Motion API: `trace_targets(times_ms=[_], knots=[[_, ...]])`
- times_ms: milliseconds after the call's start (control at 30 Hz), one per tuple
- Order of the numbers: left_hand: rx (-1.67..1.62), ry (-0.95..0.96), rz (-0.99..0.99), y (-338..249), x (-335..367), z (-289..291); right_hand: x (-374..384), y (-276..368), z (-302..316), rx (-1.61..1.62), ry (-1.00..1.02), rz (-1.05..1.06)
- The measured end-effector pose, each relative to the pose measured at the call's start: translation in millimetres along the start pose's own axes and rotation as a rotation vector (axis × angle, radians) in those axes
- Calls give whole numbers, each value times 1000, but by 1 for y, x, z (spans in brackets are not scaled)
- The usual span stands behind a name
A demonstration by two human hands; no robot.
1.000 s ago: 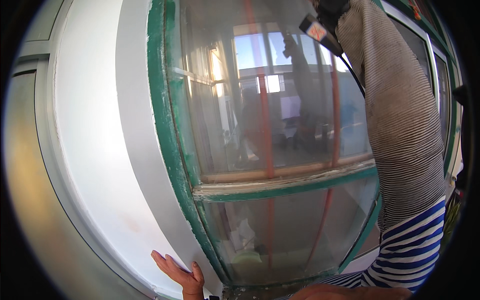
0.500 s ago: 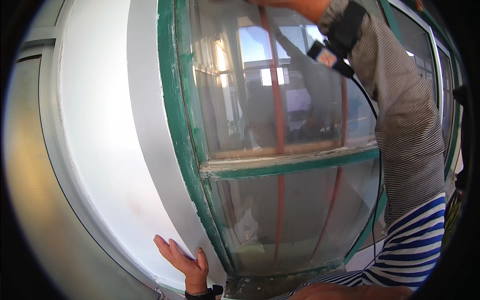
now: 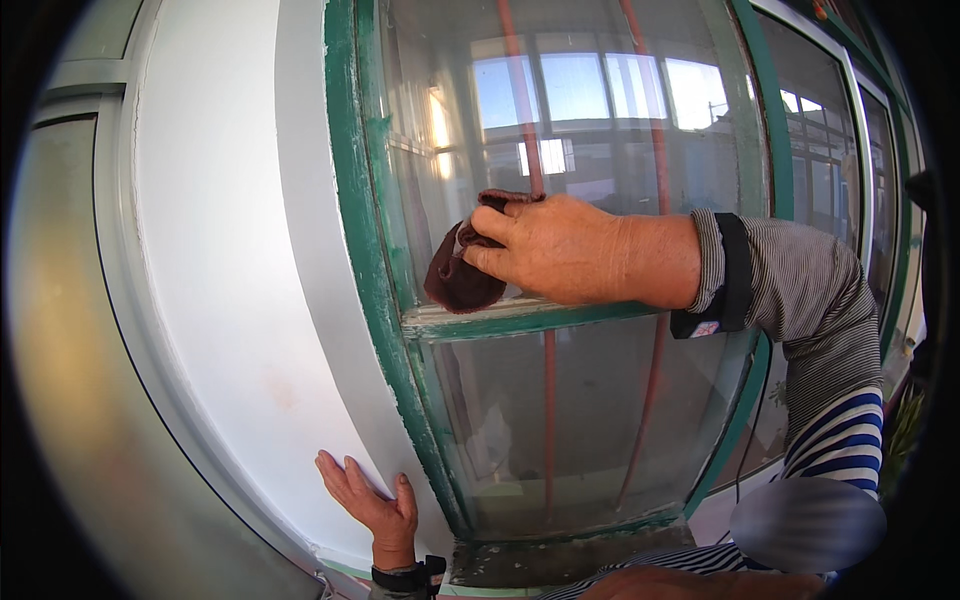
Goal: The person dips a dark cloth into a green basin of water, wrings it out, and wipes the glass door and frame. They then pick up a spray bottle and a cardboard box, move them aside, and continue wiping the glass and frame with the cloth.
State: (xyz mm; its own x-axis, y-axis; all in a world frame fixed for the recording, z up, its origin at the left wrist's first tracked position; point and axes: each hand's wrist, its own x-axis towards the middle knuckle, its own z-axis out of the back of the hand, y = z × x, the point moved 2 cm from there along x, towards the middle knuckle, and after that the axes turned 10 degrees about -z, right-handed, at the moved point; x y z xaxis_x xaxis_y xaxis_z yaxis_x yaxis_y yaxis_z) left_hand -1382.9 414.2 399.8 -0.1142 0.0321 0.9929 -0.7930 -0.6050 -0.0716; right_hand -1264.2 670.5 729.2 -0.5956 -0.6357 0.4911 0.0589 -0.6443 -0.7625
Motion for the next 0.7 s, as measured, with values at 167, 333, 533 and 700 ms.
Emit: trace_targets(times_ms=[167,333,533,700], knots=[[12,11,-9,3,-2,-1,37,-51,21,-165,-175,-148],[45,44,-19,6,-5,1,104,-126,52,-437,-437,-282],[51,96,-12,9,-13,1,192,-202,101,-472,-311,-520],[24,80,-20,12,-18,0,228,-230,112,-472,-435,-679]])
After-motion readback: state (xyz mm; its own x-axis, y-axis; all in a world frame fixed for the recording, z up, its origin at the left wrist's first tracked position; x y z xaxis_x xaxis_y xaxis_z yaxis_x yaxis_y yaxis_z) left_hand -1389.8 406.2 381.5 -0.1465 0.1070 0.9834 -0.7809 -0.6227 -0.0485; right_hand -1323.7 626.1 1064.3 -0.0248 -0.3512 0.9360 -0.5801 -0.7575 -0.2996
